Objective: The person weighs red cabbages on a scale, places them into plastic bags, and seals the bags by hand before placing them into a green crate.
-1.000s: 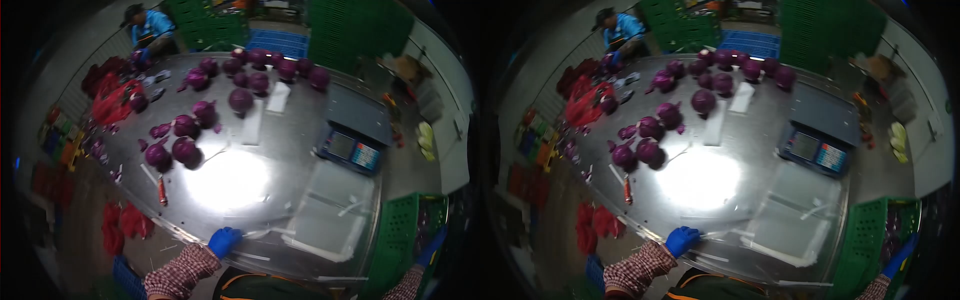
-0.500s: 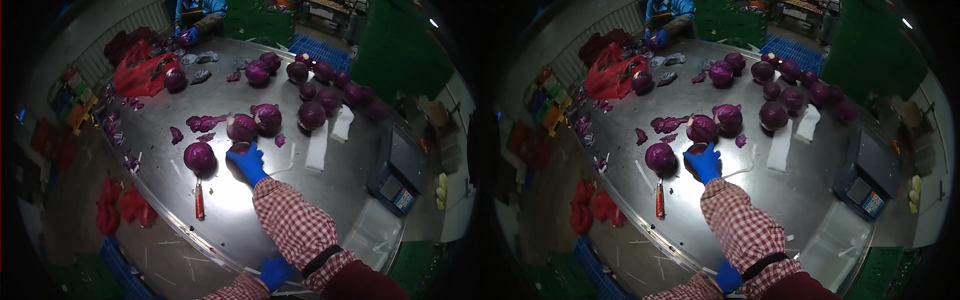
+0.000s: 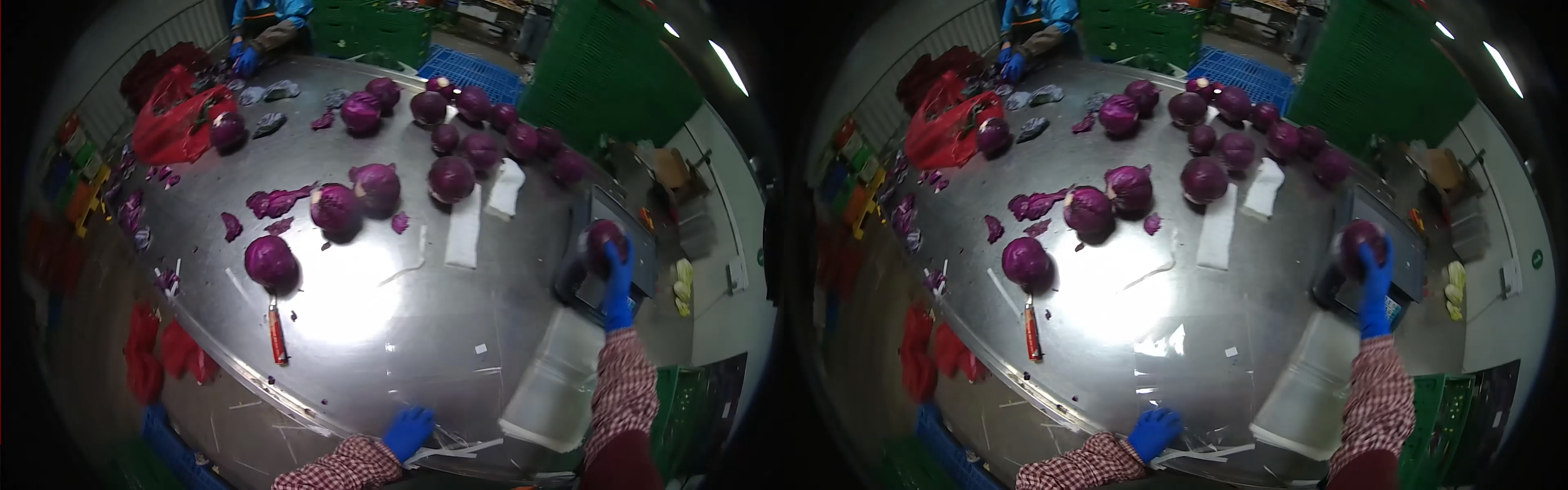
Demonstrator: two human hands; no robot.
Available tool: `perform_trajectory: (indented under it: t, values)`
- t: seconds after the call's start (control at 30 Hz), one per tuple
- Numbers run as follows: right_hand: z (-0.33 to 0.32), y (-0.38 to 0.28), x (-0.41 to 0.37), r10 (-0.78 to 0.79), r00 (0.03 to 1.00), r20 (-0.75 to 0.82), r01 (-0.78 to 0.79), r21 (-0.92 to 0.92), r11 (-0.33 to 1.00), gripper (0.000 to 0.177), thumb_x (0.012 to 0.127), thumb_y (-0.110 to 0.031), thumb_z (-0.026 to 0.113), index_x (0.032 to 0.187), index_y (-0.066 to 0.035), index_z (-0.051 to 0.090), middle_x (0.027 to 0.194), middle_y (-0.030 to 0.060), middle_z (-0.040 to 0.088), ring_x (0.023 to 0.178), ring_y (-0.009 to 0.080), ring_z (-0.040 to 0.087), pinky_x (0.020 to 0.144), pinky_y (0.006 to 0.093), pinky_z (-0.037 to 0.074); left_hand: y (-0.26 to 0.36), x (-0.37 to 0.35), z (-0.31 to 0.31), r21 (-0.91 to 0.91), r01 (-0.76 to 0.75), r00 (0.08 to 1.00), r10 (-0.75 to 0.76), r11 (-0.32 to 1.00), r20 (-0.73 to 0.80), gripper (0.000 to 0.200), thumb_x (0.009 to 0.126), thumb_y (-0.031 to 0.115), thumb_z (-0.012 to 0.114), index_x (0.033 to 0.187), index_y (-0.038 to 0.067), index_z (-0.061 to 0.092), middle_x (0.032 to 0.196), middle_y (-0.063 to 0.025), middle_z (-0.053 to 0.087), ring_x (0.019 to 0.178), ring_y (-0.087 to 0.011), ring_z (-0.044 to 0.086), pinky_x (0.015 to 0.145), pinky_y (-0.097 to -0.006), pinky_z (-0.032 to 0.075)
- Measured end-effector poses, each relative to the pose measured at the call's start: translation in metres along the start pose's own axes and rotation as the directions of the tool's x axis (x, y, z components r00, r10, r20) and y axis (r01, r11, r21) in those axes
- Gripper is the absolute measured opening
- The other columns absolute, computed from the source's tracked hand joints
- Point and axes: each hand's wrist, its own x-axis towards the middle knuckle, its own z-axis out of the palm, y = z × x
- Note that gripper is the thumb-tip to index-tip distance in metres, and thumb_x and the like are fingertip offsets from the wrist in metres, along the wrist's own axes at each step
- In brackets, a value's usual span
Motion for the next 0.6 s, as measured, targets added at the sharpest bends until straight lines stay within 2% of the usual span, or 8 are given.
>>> perform_trajectory:
  t: [0.07,0.13,0.2,0.3,0.37,0.4,0.53,0.6]
  values:
    - [-0.055,0.010,0.029,0.001,1.000,-0.028,-0.002,-0.041,0.999,0.057,0.082,-0.032,0.058,0.131,-0.011,0.038,0.130,0.0072,0.041,0.115,0.0224,0.044,0.096,0.0344,0.038,-0.001,0.010,0.013,-0.020,-0.083,0.997,0.083,0.996,-0.002,0.024,0.076,0.022,0.054,0.099,0.021,0.059,0.117,-0.0021,0.049,0.112,-0.0263,0.044,0.087,-0.0434,0.037]
    - [-0.096,0.000,0.008,0.231,0.929,0.289,-0.358,0.544,0.759,0.056,0.086,-0.041,0.048,0.133,-0.012,0.035,0.131,0.0079,0.040,0.118,0.0264,0.042,0.098,0.0395,0.037,0.005,0.018,0.011,-0.137,-0.052,0.998,0.057,0.989,0.038,0.018,0.075,0.023,0.055,0.092,0.019,0.061,0.103,-0.0022,0.056,0.099,-0.0260,0.051,0.080,-0.0412,0.040]
    - [-0.127,0.007,-0.058,0.284,0.899,0.332,-0.434,0.600,0.672,0.057,0.087,-0.044,0.043,0.132,-0.010,0.035,0.132,0.0092,0.040,0.119,0.0277,0.041,0.099,0.0425,0.035,0.017,0.043,-0.007,-0.375,0.157,0.980,-0.191,0.914,-0.056,0.012,0.076,0.021,0.056,0.074,0.012,0.064,0.079,-0.0042,0.060,0.074,-0.0261,0.056,0.069,-0.0365,0.044]
    - [-0.135,0.025,-0.197,0.236,0.786,0.572,-0.616,0.685,0.389,0.061,0.087,-0.047,0.037,0.132,-0.005,0.034,0.134,0.0150,0.036,0.123,0.0305,0.036,0.103,0.0478,0.029,0.054,0.054,-0.039,-0.332,-0.028,0.943,-0.085,0.943,-0.321,0.011,0.077,0.017,0.053,0.081,0.010,0.061,0.091,-0.0054,0.060,0.082,-0.0267,0.055,0.071,-0.0382,0.045]
    - [-0.117,0.002,-0.290,0.381,0.628,0.679,-0.736,0.677,0.007,0.048,0.087,-0.027,0.050,0.125,0.000,0.042,0.124,0.0131,0.048,0.114,0.0237,0.048,0.098,0.0406,0.038,0.051,0.043,-0.011,-0.269,-0.049,0.988,0.008,0.962,-0.151,0.014,0.078,0.015,0.052,0.089,0.011,0.059,0.100,-0.0066,0.058,0.087,-0.0270,0.054,0.072,-0.0389,0.045]
    - [-0.122,0.010,-0.337,0.616,0.652,0.441,-0.739,0.192,0.645,0.048,0.079,-0.012,0.063,0.123,-0.002,0.046,0.119,0.0102,0.052,0.110,0.0199,0.051,0.095,0.0368,0.041,0.045,0.043,-0.003,-0.192,-0.078,0.997,0.078,0.978,-0.011,0.019,0.079,0.013,0.050,0.096,0.011,0.058,0.109,-0.0077,0.056,0.092,-0.0273,0.053,0.074,-0.0395,0.045]
    - [-0.092,-0.006,-0.393,0.597,0.516,0.614,-0.704,-0.093,0.704,0.068,0.064,-0.011,0.078,0.123,-0.006,0.045,0.122,0.0083,0.049,0.111,0.0192,0.049,0.096,0.0356,0.041,0.047,0.045,-0.010,-0.084,-0.056,0.929,0.082,0.995,0.361,0.035,0.080,0.014,0.051,0.115,0.011,0.049,0.127,-0.0105,0.043,0.102,-0.0295,0.049,0.084,-0.0397,0.041]
    - [-0.083,-0.014,-0.396,0.610,0.500,0.614,-0.721,-0.095,0.687,0.065,0.065,-0.011,0.078,0.121,-0.006,0.045,0.122,0.0076,0.049,0.110,0.0195,0.050,0.096,0.0352,0.041,0.061,0.042,-0.017,-0.061,-0.095,0.962,0.108,0.994,0.252,0.039,0.078,0.015,0.053,0.117,0.010,0.048,0.128,-0.0103,0.042,0.102,-0.0299,0.048,0.085,-0.0407,0.040]
